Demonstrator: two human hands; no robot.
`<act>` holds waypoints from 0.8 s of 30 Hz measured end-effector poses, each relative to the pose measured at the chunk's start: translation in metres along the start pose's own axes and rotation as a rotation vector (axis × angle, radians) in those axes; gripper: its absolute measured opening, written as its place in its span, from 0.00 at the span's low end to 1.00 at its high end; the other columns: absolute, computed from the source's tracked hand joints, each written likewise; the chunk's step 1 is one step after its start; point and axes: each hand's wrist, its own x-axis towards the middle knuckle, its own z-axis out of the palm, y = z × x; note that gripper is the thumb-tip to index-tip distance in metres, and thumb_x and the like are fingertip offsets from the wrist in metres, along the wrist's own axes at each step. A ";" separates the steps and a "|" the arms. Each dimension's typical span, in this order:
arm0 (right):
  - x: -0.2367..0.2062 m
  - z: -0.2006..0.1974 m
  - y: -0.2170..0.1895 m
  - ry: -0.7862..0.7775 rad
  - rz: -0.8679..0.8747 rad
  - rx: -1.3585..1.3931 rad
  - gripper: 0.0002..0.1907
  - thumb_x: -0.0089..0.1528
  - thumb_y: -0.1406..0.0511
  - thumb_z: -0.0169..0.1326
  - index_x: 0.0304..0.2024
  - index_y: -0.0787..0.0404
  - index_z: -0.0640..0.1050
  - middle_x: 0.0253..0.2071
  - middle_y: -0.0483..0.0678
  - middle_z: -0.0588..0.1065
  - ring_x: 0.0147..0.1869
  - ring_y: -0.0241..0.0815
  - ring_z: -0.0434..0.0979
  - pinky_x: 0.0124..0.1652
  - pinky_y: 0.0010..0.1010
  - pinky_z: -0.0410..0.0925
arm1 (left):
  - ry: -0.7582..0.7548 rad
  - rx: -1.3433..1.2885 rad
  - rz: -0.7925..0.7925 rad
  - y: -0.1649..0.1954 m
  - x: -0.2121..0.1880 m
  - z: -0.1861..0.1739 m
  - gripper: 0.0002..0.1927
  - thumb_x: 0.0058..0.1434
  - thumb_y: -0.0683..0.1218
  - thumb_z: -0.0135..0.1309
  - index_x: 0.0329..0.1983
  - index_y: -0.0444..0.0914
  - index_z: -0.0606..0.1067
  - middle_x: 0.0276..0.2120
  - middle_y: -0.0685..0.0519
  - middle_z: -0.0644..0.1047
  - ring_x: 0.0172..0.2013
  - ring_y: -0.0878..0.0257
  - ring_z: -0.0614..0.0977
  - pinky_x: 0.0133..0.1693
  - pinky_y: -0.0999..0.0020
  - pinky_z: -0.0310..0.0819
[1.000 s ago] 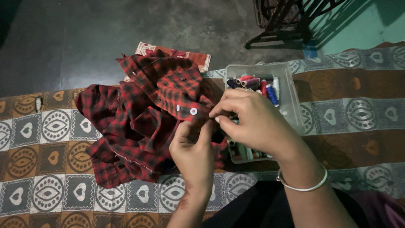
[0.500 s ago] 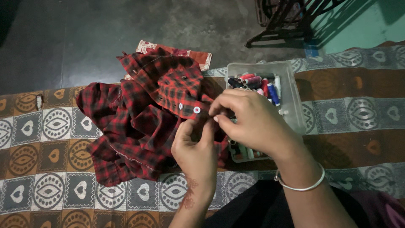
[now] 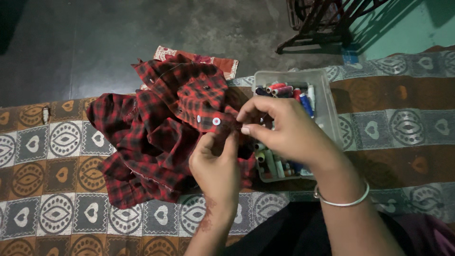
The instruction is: The person sews a button onto a red plaid shirt laid on a bed, using a needle and thread. They pull the thread through the button, adjust the shirt, and pick through a plastic box of thread spools to select thread while continuing to stitch the button by hand.
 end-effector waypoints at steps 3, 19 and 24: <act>-0.001 0.002 0.004 0.015 -0.060 0.041 0.08 0.57 0.71 0.62 0.39 0.65 0.80 0.33 0.44 0.80 0.39 0.32 0.78 0.40 0.25 0.71 | -0.024 -0.040 -0.012 0.002 0.000 0.001 0.07 0.59 0.39 0.59 0.39 0.31 0.81 0.32 0.55 0.84 0.33 0.74 0.81 0.37 0.77 0.76; 0.002 -0.010 0.029 0.170 -0.085 0.040 0.07 0.61 0.72 0.58 0.43 0.64 0.80 0.42 0.44 0.79 0.48 0.33 0.77 0.50 0.26 0.70 | -0.068 -0.188 -0.058 0.021 0.027 0.005 0.06 0.59 0.39 0.60 0.38 0.32 0.82 0.30 0.57 0.82 0.29 0.73 0.78 0.34 0.78 0.72; 0.006 -0.008 0.043 0.240 0.149 0.172 0.08 0.61 0.70 0.56 0.43 0.63 0.80 0.39 0.42 0.80 0.43 0.33 0.77 0.43 0.28 0.71 | -0.091 -0.337 0.269 0.062 0.087 -0.006 0.05 0.66 0.37 0.61 0.38 0.28 0.79 0.33 0.54 0.79 0.33 0.70 0.76 0.38 0.74 0.71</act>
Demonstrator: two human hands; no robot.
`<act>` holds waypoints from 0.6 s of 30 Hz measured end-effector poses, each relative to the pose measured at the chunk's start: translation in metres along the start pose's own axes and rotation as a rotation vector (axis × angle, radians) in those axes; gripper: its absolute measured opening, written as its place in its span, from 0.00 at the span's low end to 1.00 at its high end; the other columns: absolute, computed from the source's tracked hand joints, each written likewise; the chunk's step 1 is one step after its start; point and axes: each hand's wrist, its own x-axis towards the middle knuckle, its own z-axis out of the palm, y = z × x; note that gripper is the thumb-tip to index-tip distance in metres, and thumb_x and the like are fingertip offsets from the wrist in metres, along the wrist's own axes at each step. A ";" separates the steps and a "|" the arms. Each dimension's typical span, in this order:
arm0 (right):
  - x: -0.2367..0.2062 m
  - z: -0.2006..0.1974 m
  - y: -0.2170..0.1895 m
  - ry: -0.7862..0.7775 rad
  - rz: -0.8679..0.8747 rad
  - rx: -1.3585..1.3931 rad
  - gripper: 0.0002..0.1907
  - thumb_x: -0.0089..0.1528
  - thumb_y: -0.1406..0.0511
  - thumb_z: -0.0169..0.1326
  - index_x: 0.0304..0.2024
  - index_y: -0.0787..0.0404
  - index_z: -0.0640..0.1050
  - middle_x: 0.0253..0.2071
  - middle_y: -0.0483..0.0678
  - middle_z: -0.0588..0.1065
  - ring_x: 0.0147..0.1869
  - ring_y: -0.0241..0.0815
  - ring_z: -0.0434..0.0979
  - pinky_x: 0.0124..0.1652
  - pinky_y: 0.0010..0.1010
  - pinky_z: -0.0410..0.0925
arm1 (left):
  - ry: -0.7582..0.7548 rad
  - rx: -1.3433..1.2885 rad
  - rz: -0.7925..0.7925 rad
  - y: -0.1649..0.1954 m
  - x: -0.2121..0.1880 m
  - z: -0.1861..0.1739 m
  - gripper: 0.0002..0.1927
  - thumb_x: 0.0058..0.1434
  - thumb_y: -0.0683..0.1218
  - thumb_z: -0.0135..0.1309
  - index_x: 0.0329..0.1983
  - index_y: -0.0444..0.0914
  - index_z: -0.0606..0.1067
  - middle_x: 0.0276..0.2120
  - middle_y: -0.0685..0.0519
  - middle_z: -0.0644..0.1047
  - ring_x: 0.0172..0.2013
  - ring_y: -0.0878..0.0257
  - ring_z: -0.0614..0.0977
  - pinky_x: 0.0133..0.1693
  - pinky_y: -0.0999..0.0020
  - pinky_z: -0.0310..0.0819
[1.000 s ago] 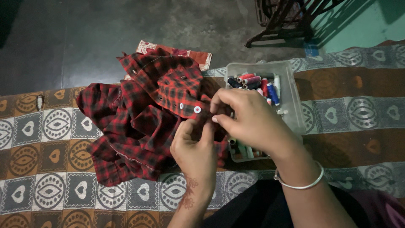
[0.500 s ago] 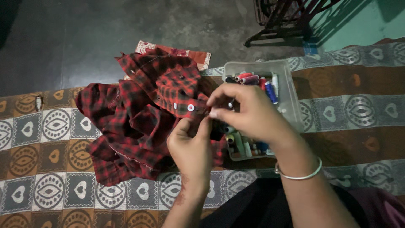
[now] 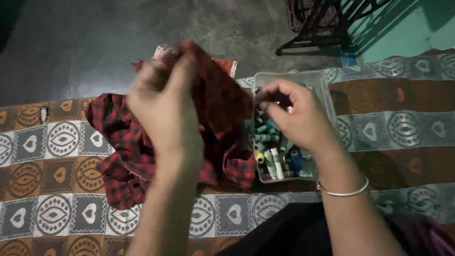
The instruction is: The person sews a button onto a red plaid shirt laid on a bed, using a needle and thread. They pull the thread through the button, adjust the shirt, and pick through a plastic box of thread spools to select thread while continuing to stitch the button by hand.
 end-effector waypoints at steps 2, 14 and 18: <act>0.004 -0.001 0.004 -0.059 0.002 -0.165 0.11 0.60 0.66 0.58 0.44 0.62 0.80 0.40 0.45 0.81 0.46 0.37 0.79 0.47 0.30 0.72 | -0.056 -0.141 0.090 0.006 0.019 -0.005 0.04 0.67 0.36 0.61 0.41 0.28 0.79 0.38 0.53 0.81 0.38 0.68 0.79 0.44 0.74 0.75; 0.007 0.053 0.037 -0.319 0.259 -1.193 0.39 0.53 0.60 0.60 0.68 0.48 0.65 0.80 0.51 0.37 0.82 0.65 0.29 0.70 0.66 0.37 | 0.167 0.155 -0.607 -0.101 -0.036 -0.117 0.06 0.60 0.40 0.60 0.39 0.33 0.81 0.26 0.57 0.78 0.24 0.70 0.75 0.29 0.74 0.71; 0.015 0.040 0.051 -0.324 0.384 -1.259 0.43 0.54 0.64 0.54 0.73 0.45 0.58 0.81 0.49 0.33 0.82 0.64 0.25 0.70 0.67 0.33 | 0.048 0.342 -0.491 -0.123 -0.027 -0.172 0.08 0.61 0.40 0.57 0.41 0.35 0.82 0.26 0.57 0.80 0.23 0.71 0.76 0.27 0.77 0.65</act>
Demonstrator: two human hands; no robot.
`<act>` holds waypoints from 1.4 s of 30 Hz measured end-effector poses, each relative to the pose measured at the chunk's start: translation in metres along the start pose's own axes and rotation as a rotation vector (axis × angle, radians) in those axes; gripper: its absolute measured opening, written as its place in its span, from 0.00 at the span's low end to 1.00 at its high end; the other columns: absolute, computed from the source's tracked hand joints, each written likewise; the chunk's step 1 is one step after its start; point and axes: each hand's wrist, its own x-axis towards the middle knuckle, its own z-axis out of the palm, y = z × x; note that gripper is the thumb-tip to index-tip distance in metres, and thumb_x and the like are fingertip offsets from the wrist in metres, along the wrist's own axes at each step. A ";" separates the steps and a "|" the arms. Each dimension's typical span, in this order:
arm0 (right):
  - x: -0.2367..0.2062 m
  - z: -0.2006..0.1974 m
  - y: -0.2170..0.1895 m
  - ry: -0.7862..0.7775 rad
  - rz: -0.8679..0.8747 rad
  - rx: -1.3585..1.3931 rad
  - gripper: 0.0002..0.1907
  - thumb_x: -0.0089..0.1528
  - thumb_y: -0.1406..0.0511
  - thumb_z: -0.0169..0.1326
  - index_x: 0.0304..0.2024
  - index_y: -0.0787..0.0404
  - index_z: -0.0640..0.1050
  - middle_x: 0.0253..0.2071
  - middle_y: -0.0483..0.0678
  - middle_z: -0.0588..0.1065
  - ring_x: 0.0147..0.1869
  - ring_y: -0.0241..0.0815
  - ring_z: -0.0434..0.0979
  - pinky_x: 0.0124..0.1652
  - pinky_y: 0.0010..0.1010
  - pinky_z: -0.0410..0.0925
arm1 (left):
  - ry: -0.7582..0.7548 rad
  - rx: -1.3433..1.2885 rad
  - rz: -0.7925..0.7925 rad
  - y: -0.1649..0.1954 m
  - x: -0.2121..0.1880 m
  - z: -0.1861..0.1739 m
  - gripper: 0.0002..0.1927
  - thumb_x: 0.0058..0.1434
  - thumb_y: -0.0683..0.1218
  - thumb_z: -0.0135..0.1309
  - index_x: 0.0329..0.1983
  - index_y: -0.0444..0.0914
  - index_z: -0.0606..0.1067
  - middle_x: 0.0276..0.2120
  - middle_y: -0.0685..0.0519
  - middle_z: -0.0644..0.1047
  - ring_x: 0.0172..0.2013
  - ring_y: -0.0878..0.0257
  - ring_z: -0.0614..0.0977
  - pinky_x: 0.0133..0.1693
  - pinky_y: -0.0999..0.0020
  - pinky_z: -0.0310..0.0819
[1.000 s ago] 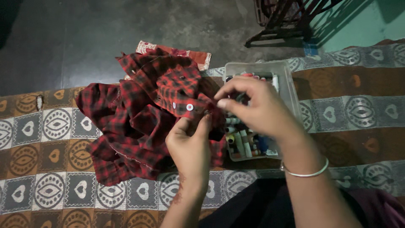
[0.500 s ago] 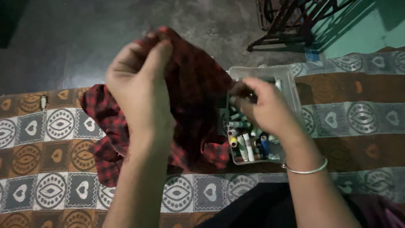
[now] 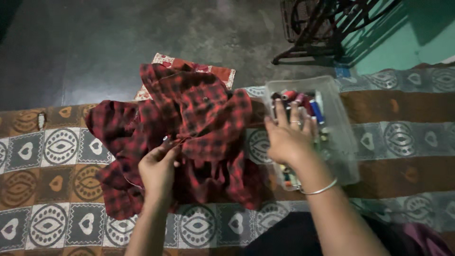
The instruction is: The person sews a button onto a red plaid shirt laid on a bed, using a needle and thread. They pull the thread through the button, adjust the shirt, and pick through a plastic box of thread spools to select thread while continuing to stitch the button by hand.
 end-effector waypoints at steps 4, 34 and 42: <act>0.014 -0.006 0.032 0.034 0.114 -0.005 0.43 0.56 0.64 0.52 0.74 0.40 0.56 0.80 0.48 0.33 0.81 0.65 0.22 0.70 0.63 0.30 | -0.087 -0.148 -0.122 -0.021 0.026 -0.014 0.06 0.61 0.40 0.60 0.40 0.32 0.81 0.24 0.56 0.78 0.23 0.71 0.75 0.27 0.77 0.66; -0.015 -0.044 -0.029 0.528 -0.710 1.057 0.10 0.58 0.67 0.64 0.42 0.62 0.82 0.52 0.48 0.78 0.59 0.44 0.78 0.60 0.35 0.69 | -0.152 -0.294 -0.007 0.056 -0.033 0.063 0.04 0.59 0.38 0.62 0.36 0.32 0.82 0.27 0.59 0.80 0.26 0.74 0.75 0.29 0.77 0.67; 0.030 -0.023 0.037 0.181 -0.195 1.241 0.12 0.63 0.62 0.59 0.30 0.65 0.83 0.47 0.45 0.82 0.48 0.37 0.80 0.50 0.30 0.72 | -0.141 -0.301 -0.041 0.066 -0.034 0.085 0.04 0.64 0.37 0.63 0.40 0.32 0.83 0.28 0.57 0.78 0.24 0.71 0.69 0.24 0.73 0.58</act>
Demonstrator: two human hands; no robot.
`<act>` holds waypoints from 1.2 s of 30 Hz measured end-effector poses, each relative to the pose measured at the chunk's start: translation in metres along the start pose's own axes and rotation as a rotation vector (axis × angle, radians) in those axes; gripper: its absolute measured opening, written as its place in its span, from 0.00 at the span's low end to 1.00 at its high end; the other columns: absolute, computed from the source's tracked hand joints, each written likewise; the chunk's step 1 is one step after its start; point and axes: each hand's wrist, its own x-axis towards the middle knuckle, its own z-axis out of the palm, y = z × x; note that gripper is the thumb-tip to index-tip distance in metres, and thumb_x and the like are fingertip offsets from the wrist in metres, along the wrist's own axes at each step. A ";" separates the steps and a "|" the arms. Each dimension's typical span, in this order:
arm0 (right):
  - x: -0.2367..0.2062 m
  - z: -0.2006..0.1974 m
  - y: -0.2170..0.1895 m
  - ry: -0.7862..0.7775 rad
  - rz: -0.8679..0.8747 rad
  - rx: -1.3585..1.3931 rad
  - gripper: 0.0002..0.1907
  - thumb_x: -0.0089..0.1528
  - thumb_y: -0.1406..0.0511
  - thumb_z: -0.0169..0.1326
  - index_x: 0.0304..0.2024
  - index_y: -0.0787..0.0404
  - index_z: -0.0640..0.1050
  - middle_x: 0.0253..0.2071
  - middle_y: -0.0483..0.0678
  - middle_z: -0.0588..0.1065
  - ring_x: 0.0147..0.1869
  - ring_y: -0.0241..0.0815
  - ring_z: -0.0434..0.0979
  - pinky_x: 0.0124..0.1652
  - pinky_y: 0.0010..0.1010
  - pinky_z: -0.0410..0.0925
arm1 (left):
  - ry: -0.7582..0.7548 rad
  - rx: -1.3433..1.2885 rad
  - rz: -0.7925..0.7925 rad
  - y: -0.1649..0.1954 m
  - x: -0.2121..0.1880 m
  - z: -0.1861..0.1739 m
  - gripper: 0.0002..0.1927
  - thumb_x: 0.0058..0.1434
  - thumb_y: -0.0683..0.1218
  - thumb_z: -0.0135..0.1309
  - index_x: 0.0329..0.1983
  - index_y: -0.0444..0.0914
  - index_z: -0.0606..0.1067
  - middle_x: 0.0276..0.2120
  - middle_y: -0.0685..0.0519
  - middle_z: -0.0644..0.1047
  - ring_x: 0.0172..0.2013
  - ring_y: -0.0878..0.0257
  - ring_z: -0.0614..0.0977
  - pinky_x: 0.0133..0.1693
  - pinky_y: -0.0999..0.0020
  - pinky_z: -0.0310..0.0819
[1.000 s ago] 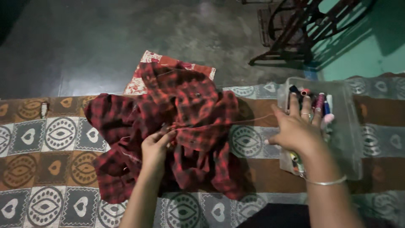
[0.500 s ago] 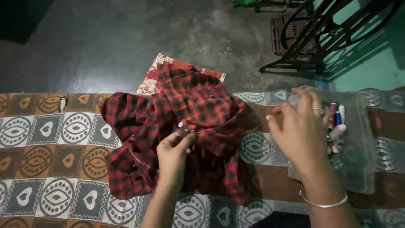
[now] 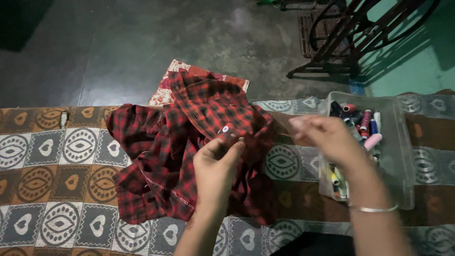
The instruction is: The person sews a button onto a red plaid shirt laid on a bed, using a needle and thread. They pull the thread through the button, adjust the shirt, and pick through a plastic box of thread spools to select thread while continuing to stitch the button by hand.
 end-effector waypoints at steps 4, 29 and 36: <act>0.005 -0.026 0.010 0.098 0.248 -0.232 0.21 0.66 0.51 0.58 0.31 0.62 0.81 0.44 0.54 0.83 0.46 0.46 0.81 0.47 0.38 0.72 | -0.022 -0.039 0.092 0.000 0.002 0.006 0.03 0.61 0.38 0.61 0.37 0.33 0.82 0.30 0.58 0.81 0.29 0.74 0.76 0.32 0.79 0.69; 0.017 0.102 0.056 -0.240 0.110 0.476 0.25 0.58 0.70 0.61 0.59 0.62 0.78 0.60 0.51 0.76 0.64 0.40 0.73 0.64 0.32 0.63 | 0.159 0.056 0.034 -0.056 0.052 -0.065 0.03 0.57 0.37 0.61 0.35 0.33 0.81 0.31 0.59 0.81 0.30 0.71 0.80 0.32 0.77 0.74; 0.021 0.050 0.024 0.243 -0.211 -0.132 0.19 0.56 0.71 0.59 0.50 0.60 0.84 0.53 0.54 0.79 0.56 0.47 0.76 0.56 0.35 0.68 | 0.023 0.072 0.057 -0.035 0.064 -0.028 0.05 0.62 0.39 0.60 0.35 0.31 0.81 0.27 0.53 0.80 0.25 0.66 0.76 0.29 0.73 0.69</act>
